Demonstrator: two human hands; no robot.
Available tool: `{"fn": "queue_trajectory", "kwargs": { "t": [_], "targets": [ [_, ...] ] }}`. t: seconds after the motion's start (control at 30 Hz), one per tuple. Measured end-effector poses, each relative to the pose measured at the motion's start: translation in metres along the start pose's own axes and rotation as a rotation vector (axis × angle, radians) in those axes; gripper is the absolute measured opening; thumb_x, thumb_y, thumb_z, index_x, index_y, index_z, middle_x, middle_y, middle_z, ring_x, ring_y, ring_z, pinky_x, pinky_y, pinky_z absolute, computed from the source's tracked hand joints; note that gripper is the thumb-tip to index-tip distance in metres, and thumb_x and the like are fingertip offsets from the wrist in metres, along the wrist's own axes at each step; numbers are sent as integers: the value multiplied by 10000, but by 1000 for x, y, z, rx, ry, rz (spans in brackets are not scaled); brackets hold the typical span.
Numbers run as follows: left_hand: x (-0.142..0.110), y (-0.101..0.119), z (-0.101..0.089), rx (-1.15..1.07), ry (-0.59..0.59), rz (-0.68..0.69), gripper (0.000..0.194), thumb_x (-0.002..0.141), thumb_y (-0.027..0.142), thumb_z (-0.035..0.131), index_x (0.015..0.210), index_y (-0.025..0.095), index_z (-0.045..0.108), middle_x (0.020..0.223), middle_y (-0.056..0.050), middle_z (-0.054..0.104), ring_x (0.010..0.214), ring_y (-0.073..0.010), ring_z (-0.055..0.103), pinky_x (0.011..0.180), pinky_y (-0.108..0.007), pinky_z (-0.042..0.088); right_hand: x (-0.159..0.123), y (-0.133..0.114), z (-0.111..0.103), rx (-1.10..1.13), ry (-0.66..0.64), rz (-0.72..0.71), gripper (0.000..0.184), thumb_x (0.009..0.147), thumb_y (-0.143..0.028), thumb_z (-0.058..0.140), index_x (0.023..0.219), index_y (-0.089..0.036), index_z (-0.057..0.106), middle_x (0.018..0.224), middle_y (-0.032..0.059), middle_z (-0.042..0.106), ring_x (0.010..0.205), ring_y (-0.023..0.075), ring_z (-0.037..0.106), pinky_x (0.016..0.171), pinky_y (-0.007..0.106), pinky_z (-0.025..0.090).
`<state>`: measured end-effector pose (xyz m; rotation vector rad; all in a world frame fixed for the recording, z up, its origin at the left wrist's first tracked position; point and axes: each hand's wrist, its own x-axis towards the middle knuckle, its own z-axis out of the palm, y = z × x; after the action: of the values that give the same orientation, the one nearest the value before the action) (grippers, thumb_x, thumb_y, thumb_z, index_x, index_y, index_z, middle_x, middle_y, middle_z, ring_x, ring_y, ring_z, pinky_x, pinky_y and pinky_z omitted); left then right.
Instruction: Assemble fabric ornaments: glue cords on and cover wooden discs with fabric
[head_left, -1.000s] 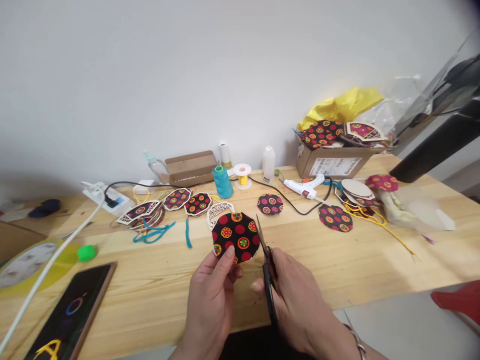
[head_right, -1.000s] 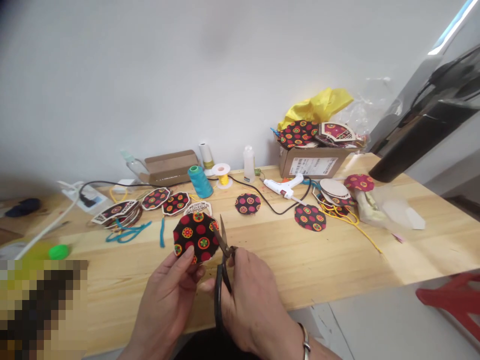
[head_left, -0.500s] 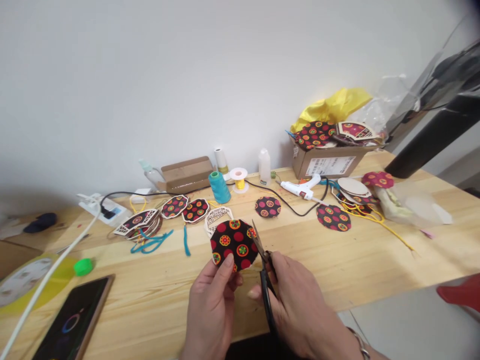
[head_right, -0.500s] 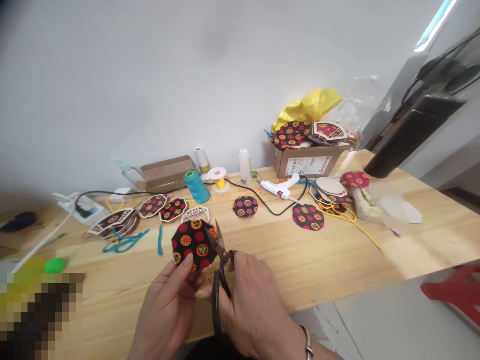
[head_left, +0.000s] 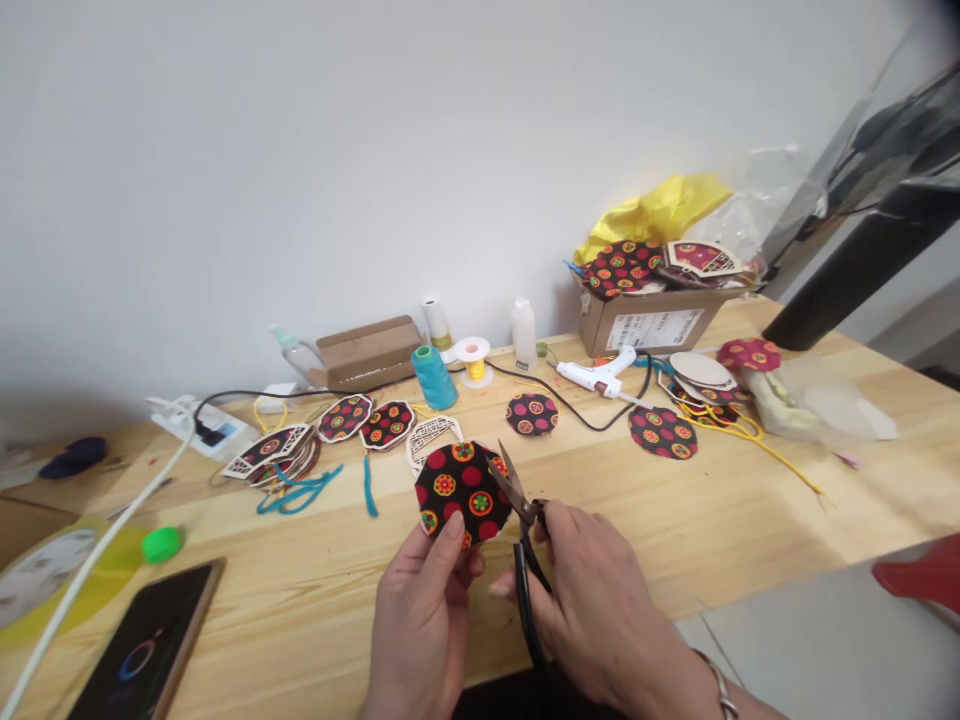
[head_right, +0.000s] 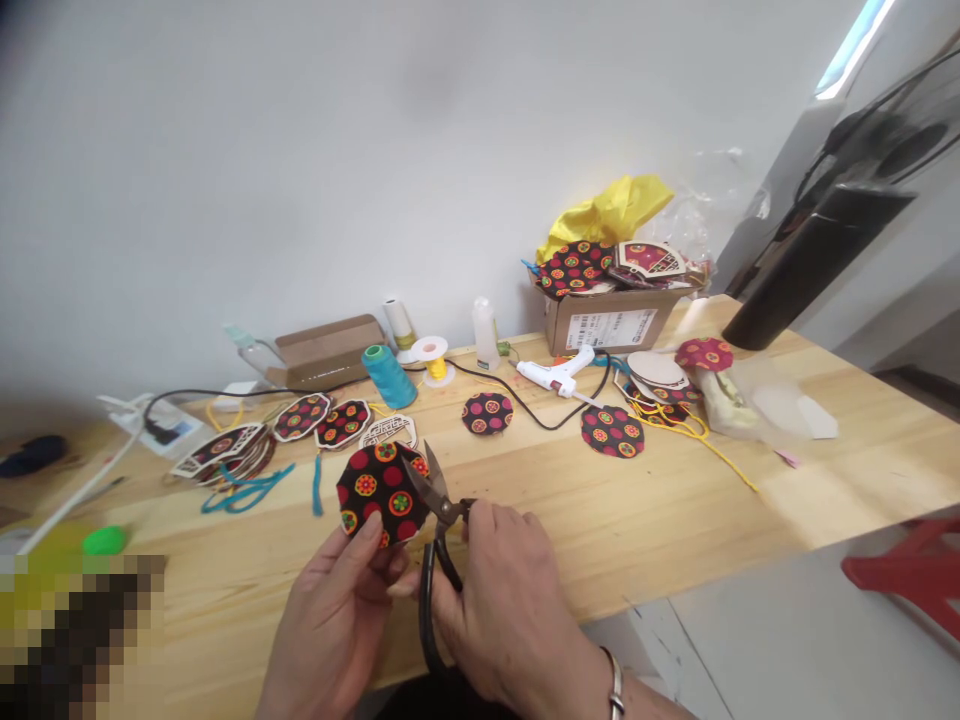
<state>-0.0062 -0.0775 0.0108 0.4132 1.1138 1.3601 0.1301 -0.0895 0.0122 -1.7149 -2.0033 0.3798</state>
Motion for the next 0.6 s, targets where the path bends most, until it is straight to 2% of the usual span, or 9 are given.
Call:
{"fn": "queue_trajectory", "kwargs": {
  "t": [0.3, 0.6],
  "targets": [
    [1, 0, 0, 2, 6, 1, 306, 618, 306, 828, 834, 139, 691, 794, -35, 684, 582, -99, 532, 483, -208, 438, -3, 3, 4, -82, 108, -52, 201, 832, -370, 559, 769, -203, 466, 679, 22, 583, 614, 197, 528, 585, 297, 323],
    [0, -1, 0, -3, -23, -6, 282, 647, 305, 810, 846, 147, 688, 787, -25, 673, 568, -89, 511, 480, -208, 434, -2, 6, 5, -73, 129, -64, 172, 839, -347, 525, 763, -207, 461, 672, 18, 568, 604, 186, 509, 580, 291, 314]
  ]
}}
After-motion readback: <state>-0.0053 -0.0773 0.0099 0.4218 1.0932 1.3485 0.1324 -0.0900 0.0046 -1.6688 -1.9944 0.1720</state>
